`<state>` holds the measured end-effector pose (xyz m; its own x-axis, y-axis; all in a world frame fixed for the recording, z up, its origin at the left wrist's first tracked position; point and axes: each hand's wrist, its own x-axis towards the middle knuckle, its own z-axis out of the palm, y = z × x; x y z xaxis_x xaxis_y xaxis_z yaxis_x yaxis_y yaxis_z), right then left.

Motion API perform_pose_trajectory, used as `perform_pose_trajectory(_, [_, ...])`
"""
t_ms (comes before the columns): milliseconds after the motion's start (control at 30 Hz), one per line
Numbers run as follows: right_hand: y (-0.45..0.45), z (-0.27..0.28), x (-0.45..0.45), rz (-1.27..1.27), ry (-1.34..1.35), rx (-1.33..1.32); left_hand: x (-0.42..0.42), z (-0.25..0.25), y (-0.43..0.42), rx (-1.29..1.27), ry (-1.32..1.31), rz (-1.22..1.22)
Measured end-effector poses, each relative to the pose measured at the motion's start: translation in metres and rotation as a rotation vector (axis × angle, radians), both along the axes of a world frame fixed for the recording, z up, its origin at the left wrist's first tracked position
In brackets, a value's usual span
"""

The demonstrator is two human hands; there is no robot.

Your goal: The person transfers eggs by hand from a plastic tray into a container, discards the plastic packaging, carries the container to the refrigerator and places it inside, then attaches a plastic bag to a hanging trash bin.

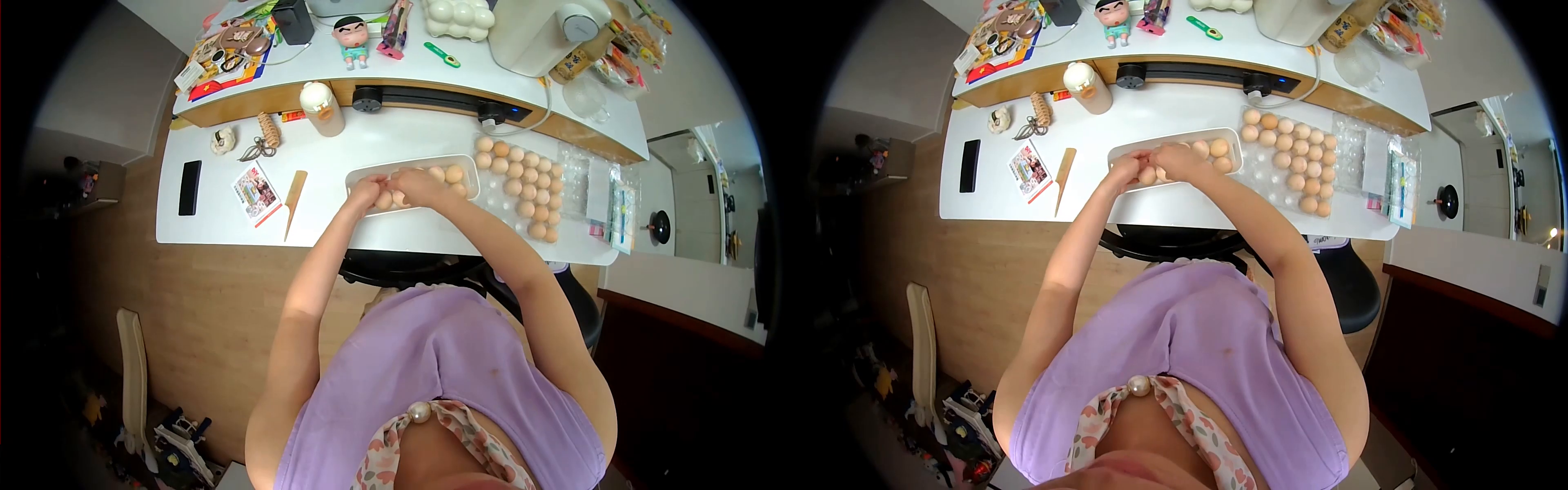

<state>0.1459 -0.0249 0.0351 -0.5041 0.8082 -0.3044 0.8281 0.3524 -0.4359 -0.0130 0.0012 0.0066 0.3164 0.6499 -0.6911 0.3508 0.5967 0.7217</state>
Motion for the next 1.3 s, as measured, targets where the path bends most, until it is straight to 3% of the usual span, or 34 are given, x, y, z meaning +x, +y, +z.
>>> perform_pose_trajectory(200, [-0.002,-0.005,0.005,0.092,-0.049,0.119,-0.004,-0.028,0.004,0.126,-0.122,-0.075])
perform_pose_trajectory(300, [-0.002,-0.015,0.013,0.132,-0.023,0.182,-0.005,-0.013,-0.002,0.349,0.127,-0.211])
perform_pose_trajectory(400, [-0.003,-0.016,0.018,0.168,0.024,0.222,-0.008,-0.004,-0.001,0.337,0.197,-0.362])
perform_pose_trajectory(700, [-0.01,0.006,0.026,0.139,0.153,0.104,-0.007,-0.013,0.002,0.296,0.075,-0.34])
perform_pose_trajectory(867, [-0.012,0.0,0.026,0.142,0.187,0.163,-0.009,-0.015,-0.004,0.493,0.132,-0.396])
perform_pose_trajectory(967, [-0.013,-0.012,0.028,0.141,0.199,0.191,-0.013,-0.056,-0.002,0.451,0.064,-0.302])
perform_pose_trajectory(1067, [-0.017,-0.009,0.032,0.105,0.255,0.145,-0.009,-0.034,-0.009,0.458,0.112,-0.369])
perform_pose_trajectory(1167, [-0.032,0.026,0.046,-0.011,0.355,0.136,-0.008,-0.019,-0.013,0.455,0.119,-0.363])
perform_pose_trajectory(1267, [-0.058,0.056,0.089,-0.281,0.589,0.421,-0.01,-0.028,-0.009,0.457,0.103,-0.364])
perform_pose_trajectory(1300, [-0.07,0.057,0.107,-0.497,0.566,0.51,-0.009,-0.025,-0.01,0.461,0.116,-0.367])
